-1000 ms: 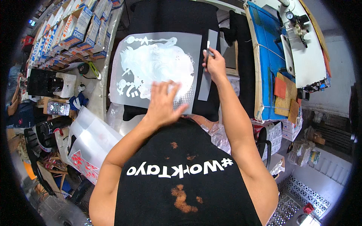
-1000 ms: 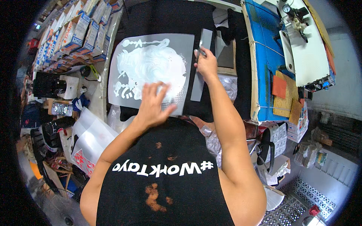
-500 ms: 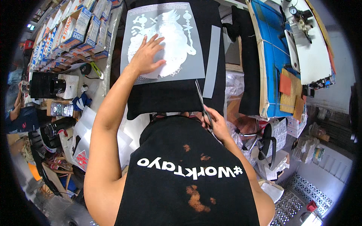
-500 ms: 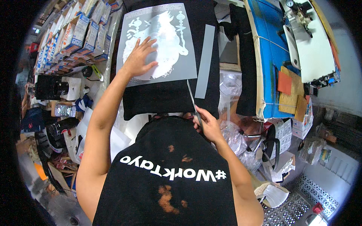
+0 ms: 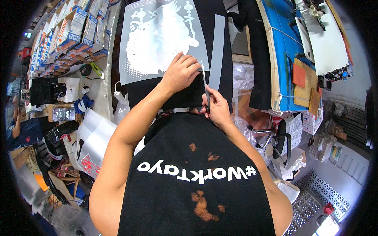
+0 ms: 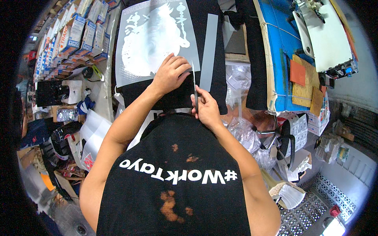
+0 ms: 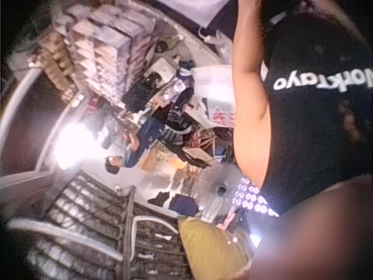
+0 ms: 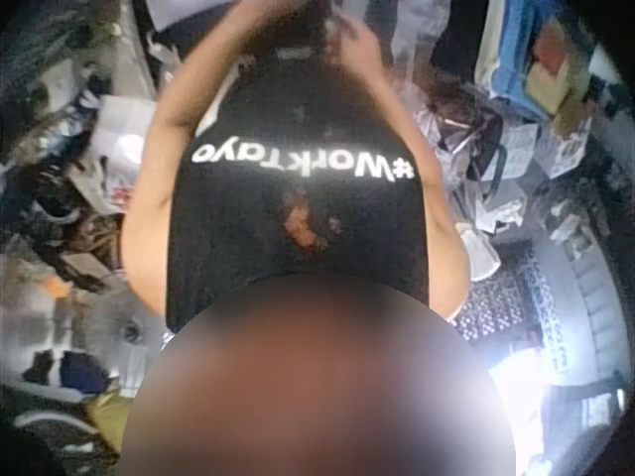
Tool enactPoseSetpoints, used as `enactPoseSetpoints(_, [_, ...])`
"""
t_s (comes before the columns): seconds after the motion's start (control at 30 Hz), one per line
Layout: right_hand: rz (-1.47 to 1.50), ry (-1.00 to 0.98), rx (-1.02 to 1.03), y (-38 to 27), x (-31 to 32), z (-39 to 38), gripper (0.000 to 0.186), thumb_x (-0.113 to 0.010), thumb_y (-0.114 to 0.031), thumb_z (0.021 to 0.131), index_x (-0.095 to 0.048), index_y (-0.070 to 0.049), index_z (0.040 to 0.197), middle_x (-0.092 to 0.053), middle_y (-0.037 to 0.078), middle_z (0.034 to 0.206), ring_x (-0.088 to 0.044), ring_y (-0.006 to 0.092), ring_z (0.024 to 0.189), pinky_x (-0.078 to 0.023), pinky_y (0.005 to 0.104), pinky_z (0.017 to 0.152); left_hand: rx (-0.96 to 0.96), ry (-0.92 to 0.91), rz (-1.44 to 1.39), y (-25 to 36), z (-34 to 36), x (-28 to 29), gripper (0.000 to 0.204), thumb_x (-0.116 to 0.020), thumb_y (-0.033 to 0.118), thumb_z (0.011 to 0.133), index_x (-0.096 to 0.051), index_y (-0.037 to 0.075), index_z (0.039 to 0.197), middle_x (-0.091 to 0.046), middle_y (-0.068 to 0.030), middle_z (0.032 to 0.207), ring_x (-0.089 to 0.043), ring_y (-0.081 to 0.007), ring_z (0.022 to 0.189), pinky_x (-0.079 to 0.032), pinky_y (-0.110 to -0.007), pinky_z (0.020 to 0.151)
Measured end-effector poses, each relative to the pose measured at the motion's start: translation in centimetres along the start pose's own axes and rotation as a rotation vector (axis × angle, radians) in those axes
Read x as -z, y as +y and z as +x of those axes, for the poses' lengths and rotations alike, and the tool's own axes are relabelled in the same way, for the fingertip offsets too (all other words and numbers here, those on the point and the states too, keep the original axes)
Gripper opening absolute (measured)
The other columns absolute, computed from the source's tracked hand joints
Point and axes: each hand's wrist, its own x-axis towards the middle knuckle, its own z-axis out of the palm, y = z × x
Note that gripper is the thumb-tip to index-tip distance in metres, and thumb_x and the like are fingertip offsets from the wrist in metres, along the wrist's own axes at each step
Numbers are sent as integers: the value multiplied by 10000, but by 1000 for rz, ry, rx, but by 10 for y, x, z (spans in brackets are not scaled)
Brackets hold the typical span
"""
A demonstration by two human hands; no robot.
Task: The person places black t-shirts on a heat press, aligns printed transfer sheets, and uses scissors to trim the edges. They then operate the heat press to apply the designs and remove the finished shirts.
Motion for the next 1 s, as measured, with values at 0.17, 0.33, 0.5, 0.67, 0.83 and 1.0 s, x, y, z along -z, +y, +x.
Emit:
enactPoseSetpoints(0.17, [-18,19,-21,-11,-9,5,487,-679,-219,995,-531,-116,1448,-555,-22,749,-552,64,562,-426,227,420,-41,85,31,9,2,2,111,-656,120,882,-730,72,948,-735,-64,1026,-671,-249,1096,-433,-515,1096])
enactPoseSetpoints(0.33, [-24,58,-18,-34,-14,30,459,-670,-240,1001,-557,-103,1424,-560,-7,781,-554,74,566,-415,232,418,-46,107,3,21,2,15,110,-649,111,867,-727,62,928,-746,-58,1006,-699,-221,1051,-458,-484,1082])
enactPoseSetpoints(0.5, [-69,94,-49,-35,-16,29,389,-662,-228,1009,-599,-124,1378,-572,-2,770,-559,83,570,-396,234,418,-38,152,-22,26,5,21,100,-654,87,849,-720,54,917,-745,-72,986,-713,-223,1014,-474,-478,1067])
enactPoseSetpoints(0.67, [-78,103,2,-39,-16,45,390,-614,-175,1022,-576,-93,1402,-578,1,763,-555,86,564,-395,240,418,-35,185,-45,36,1,32,97,-665,74,836,-718,53,915,-744,-77,979,-725,-223,976,-500,-469,1038])
enactPoseSetpoints(0.83, [-125,100,79,-54,-17,81,414,-590,-168,1023,-556,-49,1418,-594,24,725,-538,91,537,-388,252,418,-24,225,-83,51,-3,50,106,-692,31,821,-718,55,921,-748,-72,971,-735,-221,959,-521,-457,1024])
enactPoseSetpoints(1.0, [-88,116,123,-67,-21,101,398,-578,-177,1028,-565,-18,1392,-584,32,675,-508,94,496,-365,266,401,-11,246,-99,61,-5,63,112,-706,17,812,-717,47,920,-747,-72,958,-737,-226,947,-524,-457,1027])
